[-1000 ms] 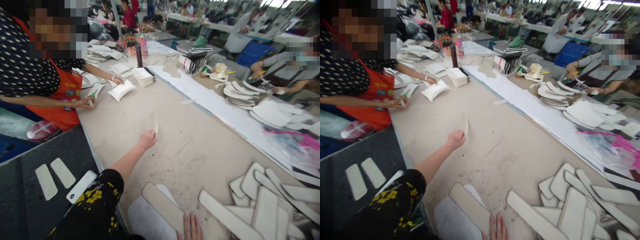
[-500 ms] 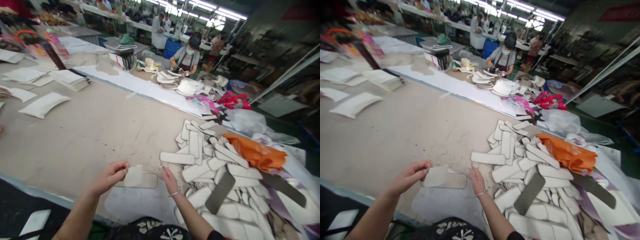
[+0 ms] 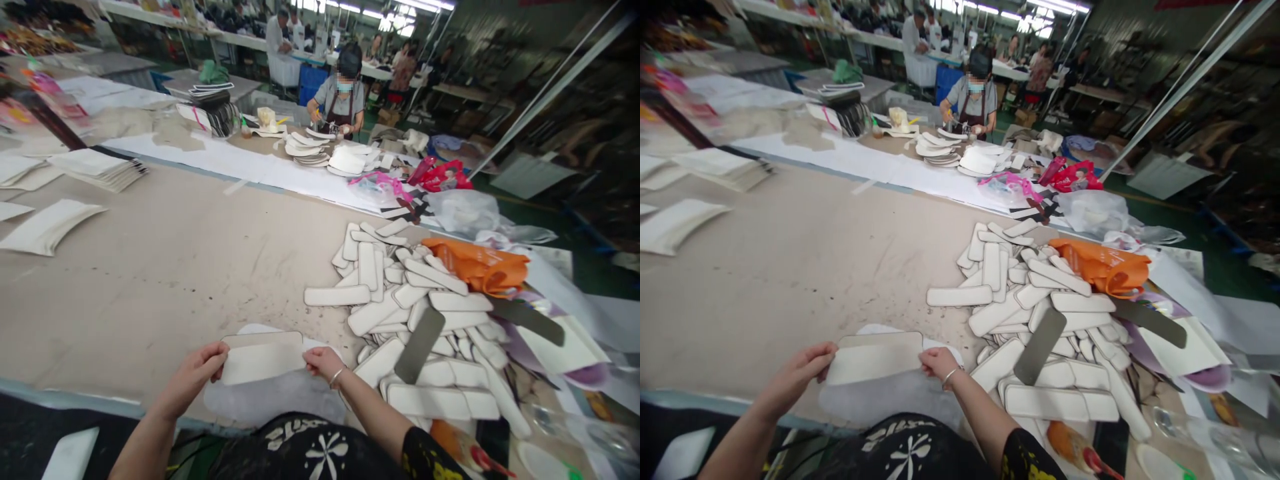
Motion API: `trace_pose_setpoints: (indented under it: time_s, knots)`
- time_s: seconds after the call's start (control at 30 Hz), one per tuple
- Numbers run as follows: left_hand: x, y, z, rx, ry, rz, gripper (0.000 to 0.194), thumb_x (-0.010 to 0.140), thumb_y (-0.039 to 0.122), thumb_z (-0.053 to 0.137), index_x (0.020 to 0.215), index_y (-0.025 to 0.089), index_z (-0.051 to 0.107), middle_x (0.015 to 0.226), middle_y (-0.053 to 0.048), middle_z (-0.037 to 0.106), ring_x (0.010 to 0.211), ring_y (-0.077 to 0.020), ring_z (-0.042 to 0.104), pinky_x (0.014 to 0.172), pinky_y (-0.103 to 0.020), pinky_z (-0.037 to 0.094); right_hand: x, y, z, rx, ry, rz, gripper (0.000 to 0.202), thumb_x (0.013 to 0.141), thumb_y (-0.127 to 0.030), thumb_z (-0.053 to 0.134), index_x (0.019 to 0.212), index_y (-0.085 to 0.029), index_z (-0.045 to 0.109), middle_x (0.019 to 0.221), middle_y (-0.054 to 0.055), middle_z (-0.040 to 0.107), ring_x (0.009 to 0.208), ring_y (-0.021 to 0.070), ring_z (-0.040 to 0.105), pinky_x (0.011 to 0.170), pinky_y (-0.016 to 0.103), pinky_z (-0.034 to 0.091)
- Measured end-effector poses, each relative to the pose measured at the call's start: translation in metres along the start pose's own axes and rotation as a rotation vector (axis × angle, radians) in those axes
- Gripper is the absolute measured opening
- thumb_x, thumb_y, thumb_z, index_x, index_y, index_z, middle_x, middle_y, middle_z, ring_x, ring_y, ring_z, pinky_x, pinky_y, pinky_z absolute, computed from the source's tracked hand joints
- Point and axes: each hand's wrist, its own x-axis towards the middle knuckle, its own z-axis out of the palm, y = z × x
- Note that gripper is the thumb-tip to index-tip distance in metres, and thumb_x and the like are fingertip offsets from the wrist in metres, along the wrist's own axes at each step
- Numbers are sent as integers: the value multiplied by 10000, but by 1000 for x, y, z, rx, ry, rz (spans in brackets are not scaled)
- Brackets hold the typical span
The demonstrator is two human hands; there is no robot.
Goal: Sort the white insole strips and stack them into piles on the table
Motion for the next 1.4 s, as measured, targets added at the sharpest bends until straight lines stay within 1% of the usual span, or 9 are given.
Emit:
trace_pose_setpoints:
  time_s: [0.13, 0.23, 0.33, 0.5, 0.67, 1.0, 1.1, 1.2, 1.4]
  knots:
    - [20, -34, -17, 360, 161, -134, 235, 783, 380, 410, 699, 198, 531, 551, 34, 481, 573, -147, 470, 557, -253, 348, 8, 3, 1, -136, 126, 17, 227, 775, -345, 592, 637, -164, 596, 539, -31, 582, 434, 72, 476, 474, 180, 387]
    - [38, -51, -27, 594, 188, -187, 249, 776, 348, 372, 704, 203, 561, 593, 10, 566, 633, -173, 548, 584, -261, 365, 20, -1, 6, -256, 186, 10, 223, 804, -312, 561, 655, -160, 627, 571, -17, 626, 444, 72, 503, 472, 167, 384]
    - [55, -62, -33, 694, 191, -236, 257, 771, 325, 370, 724, 199, 590, 638, -19, 616, 686, -194, 586, 600, -267, 369, 34, -6, 12, -381, 230, 6, 224, 816, -315, 547, 696, -167, 665, 604, -13, 662, 476, 76, 539, 488, 159, 382]
    - [75, -77, -32, 721, 178, -255, 243, 770, 295, 392, 737, 183, 606, 728, -62, 659, 751, -211, 603, 629, -272, 378, 47, -11, 16, -572, 290, 7, 225, 791, -317, 553, 674, -183, 691, 592, -11, 673, 563, 99, 595, 563, 167, 397]
    - [81, -88, -28, 721, 171, -257, 262, 793, 277, 383, 775, 168, 621, 813, -91, 677, 802, -215, 604, 675, -278, 387, 48, -13, 17, -683, 332, 5, 218, 767, -319, 550, 696, -194, 714, 639, -1, 696, 638, 125, 629, 625, 187, 411]
    - [78, -89, -29, 640, 175, -279, 285, 825, 258, 370, 759, 171, 633, 759, -64, 679, 783, -182, 621, 659, -245, 408, 48, -16, 19, -771, 347, -18, 206, 762, -307, 550, 695, -205, 716, 690, 6, 710, 695, 147, 644, 645, 204, 416]
    - [77, -89, -29, 639, 182, -283, 249, 821, 284, 421, 795, 168, 639, 790, -60, 687, 787, -176, 621, 675, -241, 411, 49, -16, 20, -780, 348, -21, 203, 761, -305, 554, 689, -203, 714, 692, 8, 711, 686, 146, 643, 643, 204, 415]
    - [78, -90, -28, 668, 202, -295, 245, 813, 325, 462, 837, 155, 638, 831, -74, 692, 800, -185, 617, 699, -252, 408, 49, -15, 19, -784, 350, -24, 197, 756, -295, 555, 684, -202, 714, 698, 7, 712, 687, 146, 642, 642, 202, 412]
    - [83, -93, -23, 743, 217, -317, 301, 823, 367, 432, 845, 153, 643, 848, -104, 691, 833, -233, 619, 728, -299, 407, 51, -14, 20, -787, 364, -35, 177, 741, -271, 563, 711, -201, 723, 727, 9, 719, 714, 145, 638, 670, 200, 406]
